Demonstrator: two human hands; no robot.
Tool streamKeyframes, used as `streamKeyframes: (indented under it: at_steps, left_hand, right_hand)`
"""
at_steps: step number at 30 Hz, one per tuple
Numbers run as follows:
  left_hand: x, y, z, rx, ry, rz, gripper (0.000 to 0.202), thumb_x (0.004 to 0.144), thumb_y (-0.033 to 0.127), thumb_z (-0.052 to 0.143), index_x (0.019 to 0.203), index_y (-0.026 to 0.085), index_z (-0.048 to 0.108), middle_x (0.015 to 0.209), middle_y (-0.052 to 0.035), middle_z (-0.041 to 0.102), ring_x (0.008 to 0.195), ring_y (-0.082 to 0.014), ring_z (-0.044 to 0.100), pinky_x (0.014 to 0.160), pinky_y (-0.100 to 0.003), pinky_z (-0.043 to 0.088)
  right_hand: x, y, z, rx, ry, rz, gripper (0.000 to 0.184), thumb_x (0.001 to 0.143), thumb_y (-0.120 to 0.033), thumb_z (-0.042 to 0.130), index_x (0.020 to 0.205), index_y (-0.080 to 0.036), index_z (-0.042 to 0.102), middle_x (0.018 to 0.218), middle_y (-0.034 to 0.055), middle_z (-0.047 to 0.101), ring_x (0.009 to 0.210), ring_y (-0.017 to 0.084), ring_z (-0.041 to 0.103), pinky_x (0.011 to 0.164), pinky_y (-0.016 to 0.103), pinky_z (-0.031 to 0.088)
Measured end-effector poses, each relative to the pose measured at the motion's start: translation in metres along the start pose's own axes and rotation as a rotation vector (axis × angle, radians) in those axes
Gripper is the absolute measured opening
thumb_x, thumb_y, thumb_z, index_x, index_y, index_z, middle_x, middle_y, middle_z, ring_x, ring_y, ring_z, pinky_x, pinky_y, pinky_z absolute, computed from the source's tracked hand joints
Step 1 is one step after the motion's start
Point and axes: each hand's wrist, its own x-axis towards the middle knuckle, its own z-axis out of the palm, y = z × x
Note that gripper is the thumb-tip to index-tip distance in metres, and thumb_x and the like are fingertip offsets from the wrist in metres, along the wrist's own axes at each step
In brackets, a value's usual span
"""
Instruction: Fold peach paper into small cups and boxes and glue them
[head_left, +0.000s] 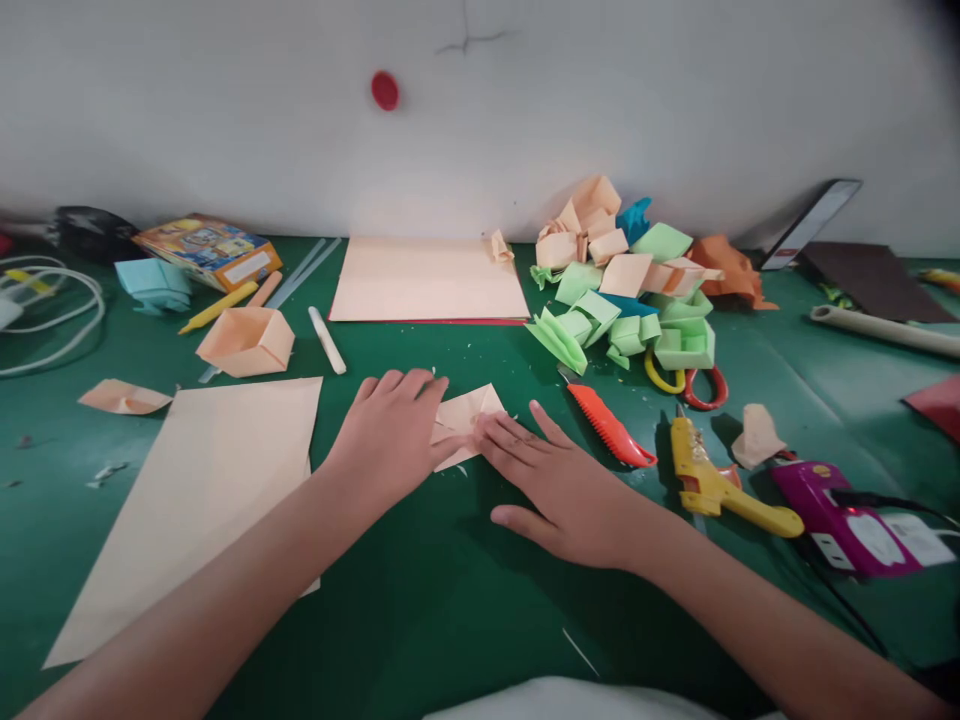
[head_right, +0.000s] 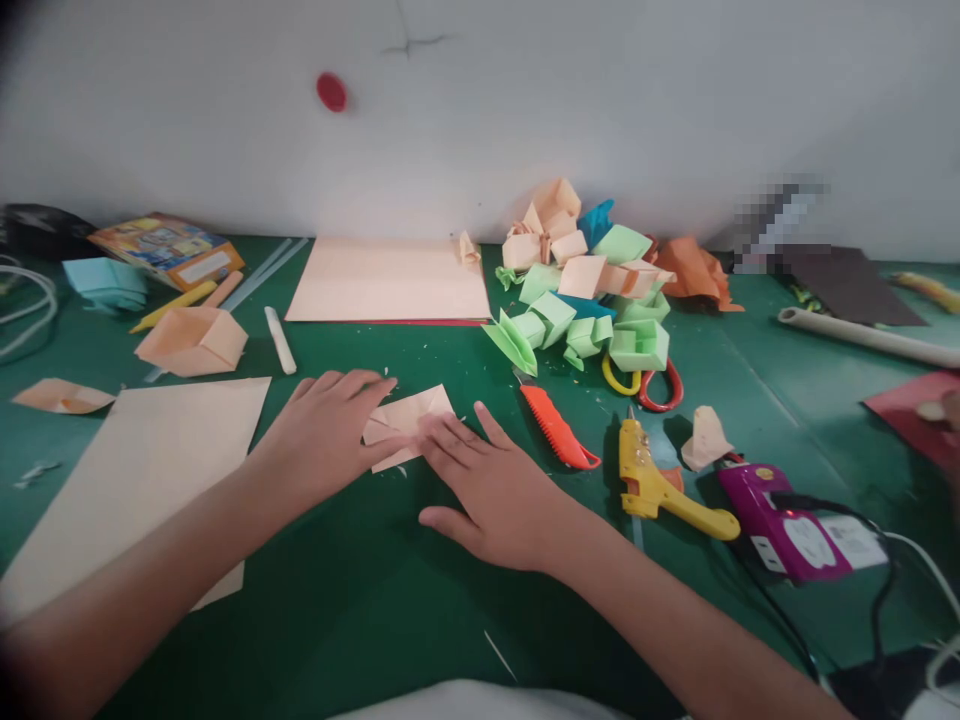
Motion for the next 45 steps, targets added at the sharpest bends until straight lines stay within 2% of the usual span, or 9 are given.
streamKeyframes:
  at_steps: [3,7,13,18,24,32,36,40,45]
  left_hand:
    - [0.006,-0.005,-0.002,-0.101,-0.149,-0.011,0.048,0.091,0.046,0.062,0.129,0.016,0.063,0.131,-0.0143,0.063,0.117,-0.0354,0.06,0.096,-0.049,0.045]
    - [0.019,-0.008,-0.006,-0.399,-0.264,-0.065,0.06,0.08,0.03,0.068,0.136,0.015,0.052,0.123,-0.0119,0.065,0.108,-0.0293,0.064,0.082,-0.037,0.05]
    - [0.026,-0.009,-0.007,-0.51,-0.362,-0.075,0.057,0.078,0.028,0.063,0.133,0.019,0.052,0.097,-0.005,0.069,0.077,-0.0219,0.066,0.057,-0.029,0.043]
    - [0.015,-0.004,-0.007,-0.417,-0.239,0.082,0.013,0.085,0.02,0.053,0.084,0.021,0.065,0.085,-0.0028,0.067,0.075,-0.0197,0.065,0.061,-0.029,0.044]
    - [-0.006,0.006,0.001,-0.326,-0.092,0.153,0.027,0.091,0.011,0.043,0.088,0.019,0.068,0.087,-0.0042,0.066,0.082,-0.0196,0.064,0.069,-0.03,0.046]
    - [-0.005,0.0,0.004,-0.354,-0.069,0.132,0.026,0.098,0.02,0.047,0.092,0.021,0.072,0.091,-0.0027,0.069,0.08,-0.0172,0.066,0.066,-0.028,0.046]
    - [-0.006,-0.001,0.005,-0.218,-0.048,0.241,0.027,0.095,0.012,0.047,0.092,0.02,0.073,0.092,-0.0034,0.071,0.086,-0.0185,0.067,0.072,-0.029,0.049]
    - [-0.015,0.005,0.006,-0.028,-0.037,0.311,0.028,0.085,0.001,0.052,0.096,0.017,0.072,0.09,-0.0061,0.07,0.082,-0.0215,0.067,0.072,-0.033,0.051]
    - [-0.034,0.017,0.018,0.076,0.266,0.36,0.031,0.097,0.006,0.044,0.11,0.011,0.072,0.095,-0.0114,0.073,0.085,-0.0252,0.068,0.077,-0.039,0.053]
  right_hand:
    - [0.01,0.005,-0.007,-0.013,0.053,0.037,0.05,0.107,-0.033,0.033,0.154,-0.016,0.039,0.167,0.0097,0.03,0.155,0.027,0.024,0.127,0.055,0.018]
    - [0.035,0.012,-0.018,-0.129,0.178,0.183,0.058,0.099,-0.02,0.045,0.155,-0.016,0.036,0.17,0.0103,0.02,0.153,0.035,0.021,0.119,0.059,0.031]
    - [0.054,0.019,-0.036,-0.164,0.111,0.202,0.017,0.088,-0.022,0.063,0.103,-0.017,0.068,0.127,0.0141,0.061,0.118,0.036,0.049,0.094,0.049,0.045]
    - [0.047,0.02,-0.033,0.015,0.118,0.171,0.017,0.088,-0.005,0.051,0.093,-0.019,0.06,0.093,0.0043,0.062,0.086,0.021,0.054,0.078,0.035,0.043]
    - [0.031,0.02,-0.015,0.235,0.242,0.125,0.029,0.089,0.001,0.046,0.099,-0.02,0.063,0.103,0.0055,0.067,0.096,0.019,0.06,0.085,0.034,0.047]
    - [0.031,0.023,-0.015,0.451,0.336,0.44,0.021,0.085,-0.011,0.062,0.097,-0.023,0.073,0.09,-0.0001,0.076,0.079,0.017,0.068,0.07,0.03,0.052]
    - [0.03,0.028,-0.01,0.283,0.334,0.332,0.023,0.085,-0.005,0.056,0.082,-0.022,0.071,0.085,0.0009,0.075,0.081,0.018,0.066,0.07,0.03,0.049]
    - [0.017,0.024,0.001,-0.035,0.307,0.16,0.029,0.094,-0.006,0.048,0.098,-0.019,0.074,0.1,0.0068,0.077,0.092,0.024,0.063,0.082,0.038,0.049]
    - [-0.007,0.002,0.009,-0.247,0.299,0.167,0.038,0.1,-0.008,0.043,0.128,-0.018,0.068,0.132,0.0051,0.071,0.101,0.026,0.06,0.092,0.044,0.048]
